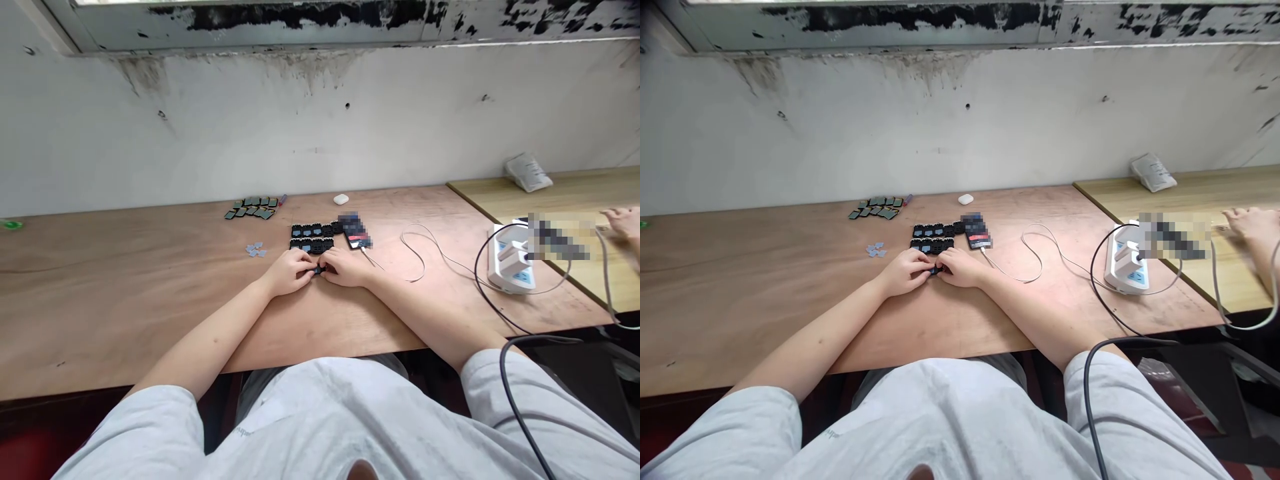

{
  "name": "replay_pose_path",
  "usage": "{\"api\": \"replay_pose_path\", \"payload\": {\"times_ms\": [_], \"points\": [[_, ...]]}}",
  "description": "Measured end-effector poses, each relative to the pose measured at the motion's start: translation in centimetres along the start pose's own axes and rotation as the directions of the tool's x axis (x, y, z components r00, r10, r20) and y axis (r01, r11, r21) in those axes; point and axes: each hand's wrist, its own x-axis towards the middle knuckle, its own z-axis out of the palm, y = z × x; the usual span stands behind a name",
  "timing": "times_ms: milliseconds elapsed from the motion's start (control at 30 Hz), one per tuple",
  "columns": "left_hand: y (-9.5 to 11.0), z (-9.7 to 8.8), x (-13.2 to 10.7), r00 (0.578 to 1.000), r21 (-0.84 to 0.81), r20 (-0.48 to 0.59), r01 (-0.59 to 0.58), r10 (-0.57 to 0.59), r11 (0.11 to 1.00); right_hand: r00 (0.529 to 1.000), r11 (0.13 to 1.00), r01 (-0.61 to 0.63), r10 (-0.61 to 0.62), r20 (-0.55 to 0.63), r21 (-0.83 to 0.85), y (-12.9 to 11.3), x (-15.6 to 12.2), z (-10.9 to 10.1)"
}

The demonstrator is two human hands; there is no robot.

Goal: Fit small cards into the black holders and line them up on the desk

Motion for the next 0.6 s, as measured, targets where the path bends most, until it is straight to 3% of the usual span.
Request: {"api": "replay_pose_path", "payload": {"times_ms": [267, 600], "points": [[-0.52, -0.11, -0.21, 0.998, 0.017, 0.066, -0.022, 0.021, 1.000, 0.999, 0.999, -0.040, 0.041, -0.010, 0.004, -0.01, 0.02, 0.01], [-1.06, 0.33, -0.13, 0.997, 0.010, 0.039, -0.071, 0.070, 0.997, 0.999, 1.000, -0.028, 0.028, -0.025, 0.013, 0.20, -0.09, 0.01]]}}
